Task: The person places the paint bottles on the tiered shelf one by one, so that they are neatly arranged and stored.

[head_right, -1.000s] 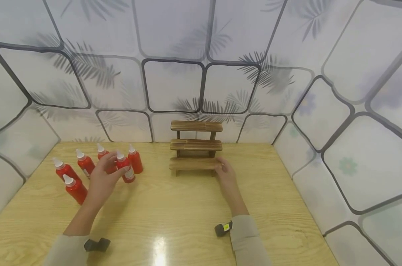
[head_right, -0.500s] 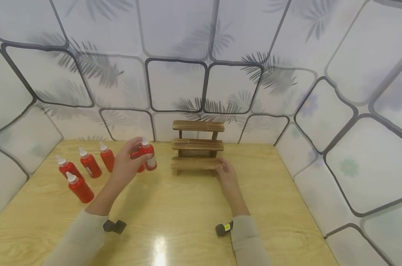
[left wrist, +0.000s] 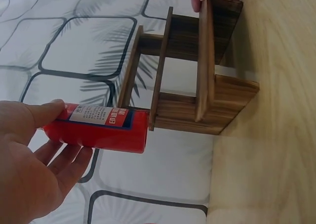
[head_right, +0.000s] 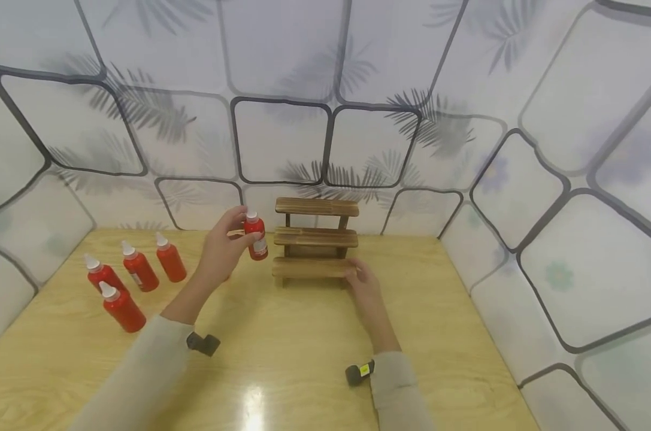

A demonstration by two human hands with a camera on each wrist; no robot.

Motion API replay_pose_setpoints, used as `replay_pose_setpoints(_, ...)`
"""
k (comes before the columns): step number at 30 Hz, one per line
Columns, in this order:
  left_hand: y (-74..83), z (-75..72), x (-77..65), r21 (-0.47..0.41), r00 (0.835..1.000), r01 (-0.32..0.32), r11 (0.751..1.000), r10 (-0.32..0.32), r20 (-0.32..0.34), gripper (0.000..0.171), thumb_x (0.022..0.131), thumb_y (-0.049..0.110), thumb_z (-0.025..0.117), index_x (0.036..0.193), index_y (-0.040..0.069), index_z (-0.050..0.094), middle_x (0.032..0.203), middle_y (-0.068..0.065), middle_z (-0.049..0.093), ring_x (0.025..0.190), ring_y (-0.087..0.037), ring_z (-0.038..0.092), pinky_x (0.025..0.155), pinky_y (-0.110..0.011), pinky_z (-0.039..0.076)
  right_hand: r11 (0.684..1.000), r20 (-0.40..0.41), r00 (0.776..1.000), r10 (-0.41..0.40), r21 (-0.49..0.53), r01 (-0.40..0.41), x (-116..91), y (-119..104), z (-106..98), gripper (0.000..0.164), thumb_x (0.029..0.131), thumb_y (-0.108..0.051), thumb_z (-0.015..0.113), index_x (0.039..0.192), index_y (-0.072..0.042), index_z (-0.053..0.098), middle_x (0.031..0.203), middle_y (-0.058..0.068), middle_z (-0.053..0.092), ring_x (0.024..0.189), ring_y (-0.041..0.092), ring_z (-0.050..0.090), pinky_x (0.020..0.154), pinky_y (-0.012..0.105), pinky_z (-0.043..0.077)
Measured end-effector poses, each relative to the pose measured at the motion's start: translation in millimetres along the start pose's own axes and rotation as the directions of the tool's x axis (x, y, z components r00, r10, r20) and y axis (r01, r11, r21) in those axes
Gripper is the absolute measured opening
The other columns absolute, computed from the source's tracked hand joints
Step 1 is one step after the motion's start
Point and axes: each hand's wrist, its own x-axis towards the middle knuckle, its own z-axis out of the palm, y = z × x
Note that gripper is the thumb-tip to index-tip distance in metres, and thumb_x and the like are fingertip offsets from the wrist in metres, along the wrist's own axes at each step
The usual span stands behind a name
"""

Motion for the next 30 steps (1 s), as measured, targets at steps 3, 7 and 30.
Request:
replay_pose_setpoints(3, 5.4, 6.0, 11.1, -0.01, 1.0, -0.031, 0.999, 0.031, 0.002, 0.059, 0.09, 0.01, 0.075, 0.144, 0.01, 0.05, 0.137, -0.014, 0.062, 0.116, -0.031, 0.062, 0.094, -0.044, 0.055, 1.0, -0.007, 1.0, -0.011, 0.004, 0.011, 1.7, 0.6, 0.5, 0.048, 0.101, -0.023, 0.062, 0.146, -0.011, 0.048, 0.145, 0.02, 0.052, 0.131, 0.031, 0.055, 0.107, 0.031, 0.049)
replay_pose_setpoints(7, 12.4, 12.9, 25.6, -0.014, 0.999, -0.045, 0.999, 0.045, 0.018, 0.059, 0.091, 0.012, 0.074, 0.144, 0.013, 0.051, 0.137, -0.013, 0.062, 0.116, -0.03, 0.061, 0.094, -0.044, 0.055, 1.0, -0.01, 1.0, -0.019, -0.005, 0.019, 2.4, 1.2, 0.9, 0.048, 0.102, -0.022, 0.06, 0.147, -0.01, 0.048, 0.146, 0.022, 0.051, 0.131, 0.032, 0.055, 0.107, 0.032, 0.05)
replay_pose_setpoints(30, 38.5, 30.5, 88.0, 0.059, 0.997, -0.064, 0.996, 0.061, 0.052, 0.061, 0.094, 0.017, 0.072, 0.149, 0.019, 0.047, 0.14, -0.011, 0.06, 0.118, -0.029, 0.06, 0.097, -0.047, 0.054, 0.999, 0.001, 0.999, -0.036, 0.008, 0.036, -0.3, -0.1, 1.0, 0.048, 0.102, -0.022, 0.059, 0.147, -0.009, 0.047, 0.142, 0.022, 0.054, 0.132, 0.032, 0.054, 0.11, 0.032, 0.047)
